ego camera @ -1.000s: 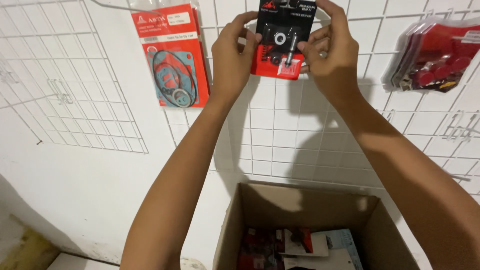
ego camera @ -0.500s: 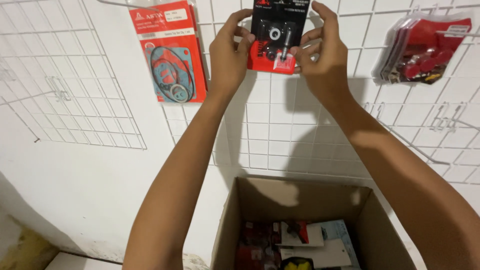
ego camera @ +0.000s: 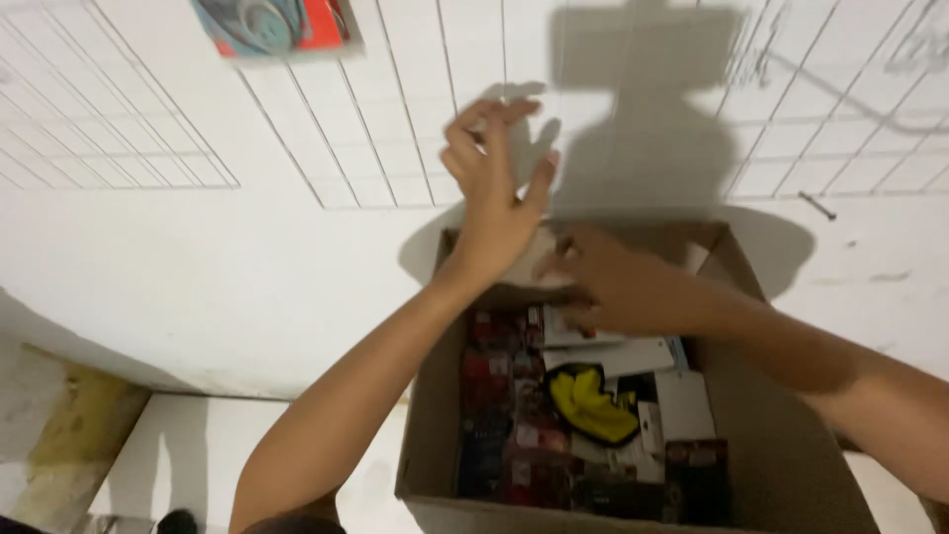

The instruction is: The person wipes the packaging of various hardware items with a cloth. They pick up items from a cardboard box, wipe them with a cloth, and place them on a wall grid. The items include a red and black package and a clear plastic package.

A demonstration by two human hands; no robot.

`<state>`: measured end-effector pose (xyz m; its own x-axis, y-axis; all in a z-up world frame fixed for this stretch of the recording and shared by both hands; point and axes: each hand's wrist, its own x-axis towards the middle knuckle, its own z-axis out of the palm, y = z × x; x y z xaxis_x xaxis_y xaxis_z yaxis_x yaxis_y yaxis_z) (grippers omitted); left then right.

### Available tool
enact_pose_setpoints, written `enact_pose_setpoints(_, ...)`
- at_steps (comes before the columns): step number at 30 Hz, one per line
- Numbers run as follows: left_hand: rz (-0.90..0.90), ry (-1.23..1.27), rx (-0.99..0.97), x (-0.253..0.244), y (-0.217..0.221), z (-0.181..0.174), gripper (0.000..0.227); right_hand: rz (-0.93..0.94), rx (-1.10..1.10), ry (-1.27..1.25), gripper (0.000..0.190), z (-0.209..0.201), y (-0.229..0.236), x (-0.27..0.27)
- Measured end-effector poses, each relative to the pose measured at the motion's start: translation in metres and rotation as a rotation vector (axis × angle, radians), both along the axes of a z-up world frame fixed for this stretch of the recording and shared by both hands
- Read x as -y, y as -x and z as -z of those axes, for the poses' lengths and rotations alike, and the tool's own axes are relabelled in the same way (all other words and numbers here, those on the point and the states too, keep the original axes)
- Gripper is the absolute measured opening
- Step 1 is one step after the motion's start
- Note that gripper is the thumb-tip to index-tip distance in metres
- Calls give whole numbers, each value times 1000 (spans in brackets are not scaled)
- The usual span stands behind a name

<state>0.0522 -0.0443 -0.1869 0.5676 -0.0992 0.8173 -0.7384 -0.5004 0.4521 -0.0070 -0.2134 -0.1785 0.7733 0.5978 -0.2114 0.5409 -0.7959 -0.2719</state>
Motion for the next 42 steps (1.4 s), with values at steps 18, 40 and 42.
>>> enact_pose_setpoints(18,2,-990,-592,-8,-6,172,36,-375,70,352,60,333,-18,21)
enact_pose_setpoints(40,543,-1575,-964,6,8,263,89,-99,315,428,39,192,-17,40)
enact_pose_setpoints(42,725,-1608,-949,0,-1,276,52,-98,337,438,46,193,-21,41)
